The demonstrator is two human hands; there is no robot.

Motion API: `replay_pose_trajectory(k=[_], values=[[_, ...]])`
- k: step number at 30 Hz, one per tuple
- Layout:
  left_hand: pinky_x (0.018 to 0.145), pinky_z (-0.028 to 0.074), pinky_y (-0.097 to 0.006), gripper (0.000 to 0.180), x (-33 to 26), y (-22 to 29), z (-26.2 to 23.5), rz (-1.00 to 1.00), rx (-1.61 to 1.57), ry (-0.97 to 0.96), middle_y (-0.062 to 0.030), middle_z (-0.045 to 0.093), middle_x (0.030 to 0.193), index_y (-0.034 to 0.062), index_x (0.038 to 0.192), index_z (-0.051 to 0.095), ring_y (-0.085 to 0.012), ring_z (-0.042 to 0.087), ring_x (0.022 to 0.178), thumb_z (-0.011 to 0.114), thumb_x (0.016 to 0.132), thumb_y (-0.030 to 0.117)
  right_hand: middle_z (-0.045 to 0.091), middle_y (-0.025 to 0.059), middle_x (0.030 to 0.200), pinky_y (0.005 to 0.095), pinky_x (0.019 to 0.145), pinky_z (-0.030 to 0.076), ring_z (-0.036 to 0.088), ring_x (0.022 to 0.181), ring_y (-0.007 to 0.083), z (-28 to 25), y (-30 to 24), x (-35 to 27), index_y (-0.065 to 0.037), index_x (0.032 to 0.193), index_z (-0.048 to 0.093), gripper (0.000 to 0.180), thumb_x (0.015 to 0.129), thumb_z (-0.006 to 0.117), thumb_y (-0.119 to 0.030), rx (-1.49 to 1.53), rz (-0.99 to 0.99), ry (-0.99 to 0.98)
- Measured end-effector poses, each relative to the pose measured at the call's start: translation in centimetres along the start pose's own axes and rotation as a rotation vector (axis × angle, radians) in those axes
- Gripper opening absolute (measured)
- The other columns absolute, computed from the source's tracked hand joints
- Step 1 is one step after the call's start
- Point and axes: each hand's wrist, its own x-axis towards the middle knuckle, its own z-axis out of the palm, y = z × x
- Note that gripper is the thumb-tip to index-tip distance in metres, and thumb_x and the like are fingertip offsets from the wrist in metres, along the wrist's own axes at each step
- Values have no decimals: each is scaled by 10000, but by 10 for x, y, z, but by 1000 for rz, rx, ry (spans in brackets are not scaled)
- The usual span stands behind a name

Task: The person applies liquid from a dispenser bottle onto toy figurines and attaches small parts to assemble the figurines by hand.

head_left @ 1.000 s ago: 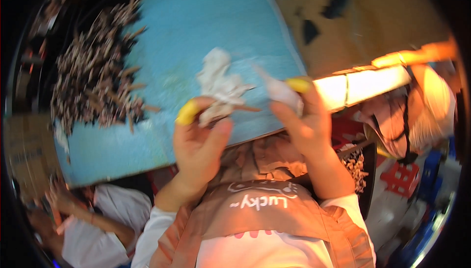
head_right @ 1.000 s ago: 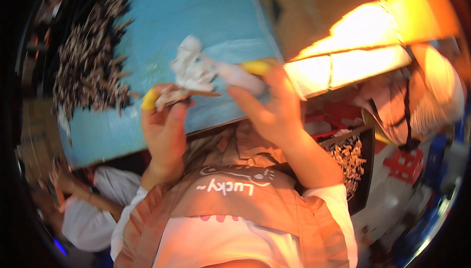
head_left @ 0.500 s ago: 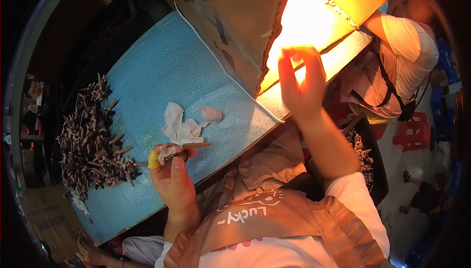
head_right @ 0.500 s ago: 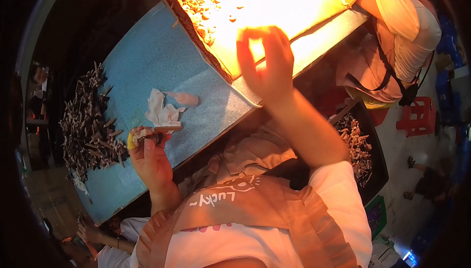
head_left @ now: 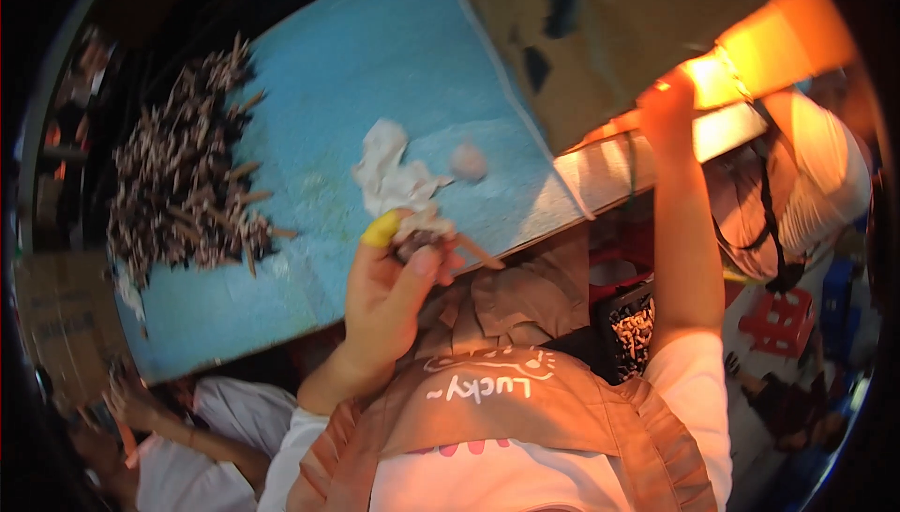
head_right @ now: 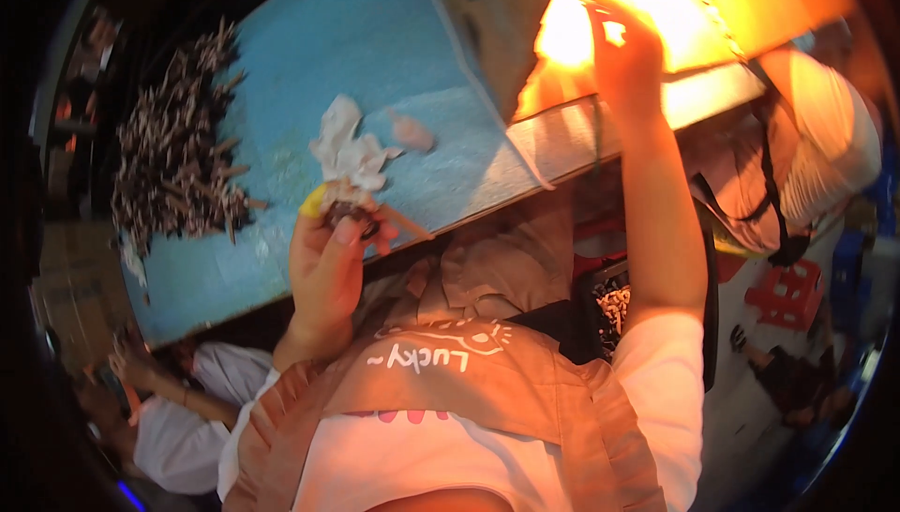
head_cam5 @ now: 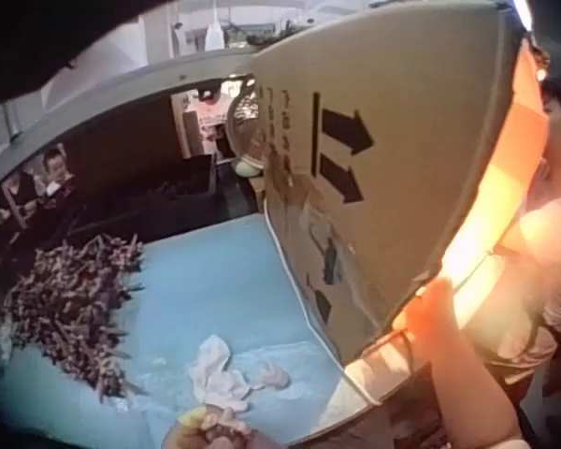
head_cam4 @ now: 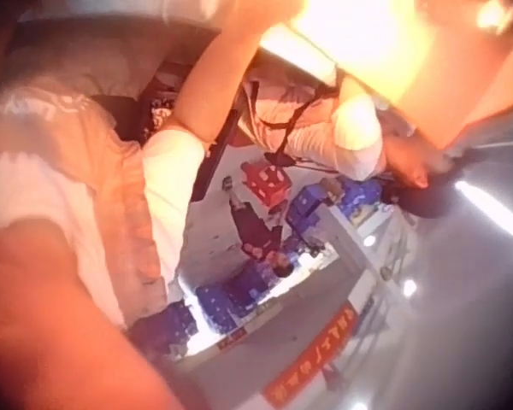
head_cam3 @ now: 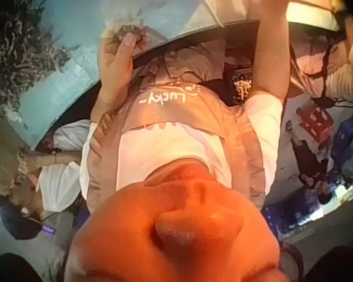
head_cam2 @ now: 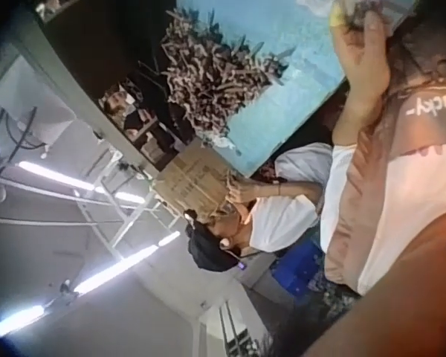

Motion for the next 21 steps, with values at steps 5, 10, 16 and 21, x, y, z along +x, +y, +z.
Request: replay_pose_trajectory(k=[5, 10, 16, 21], values=[[819, 434, -279, 356, 7, 1, 12, -40, 21, -84, -114, 541, 1066, 10, 1180, 401, -152, 540, 915, 517, 845, -23, 561, 135, 897, 277, 691, 464, 557, 782, 198, -40, -110, -62, 30, 916, 595, 108, 829, 545, -11, 336, 90, 48], [753, 441, -256, 344, 10, -6, 16, 24, 276, -222, -91, 556, 953, -7, 1106, 470, -149, 548, 860, 605, 790, 9, 540, 138, 888, 247, 584, 452, 539, 691, 170, -26, -142, -78, 36, 940, 583, 152, 795, 590, -9, 528, 42, -168], [621, 453, -263, 335, 8, -14, 11, 177, 428, -155, -108, 564, 856, -7, 1033, 535, -181, 565, 724, 663, 729, 58, 553, 101, 805, 287, 558, 430, 529, 639, 192, -26, -153, -73, 5, 930, 591, 219, 723, 663, -3, 446, -107, -292], [599, 451, -271, 327, 10, -9, 9, 213, 529, -156, -113, 570, 813, -2, 1016, 563, -200, 568, 698, 665, 709, 42, 561, 76, 739, 293, 547, 411, 521, 606, 195, -18, -150, -68, -4, 874, 583, 232, 675, 701, -23, 487, -138, -328]])
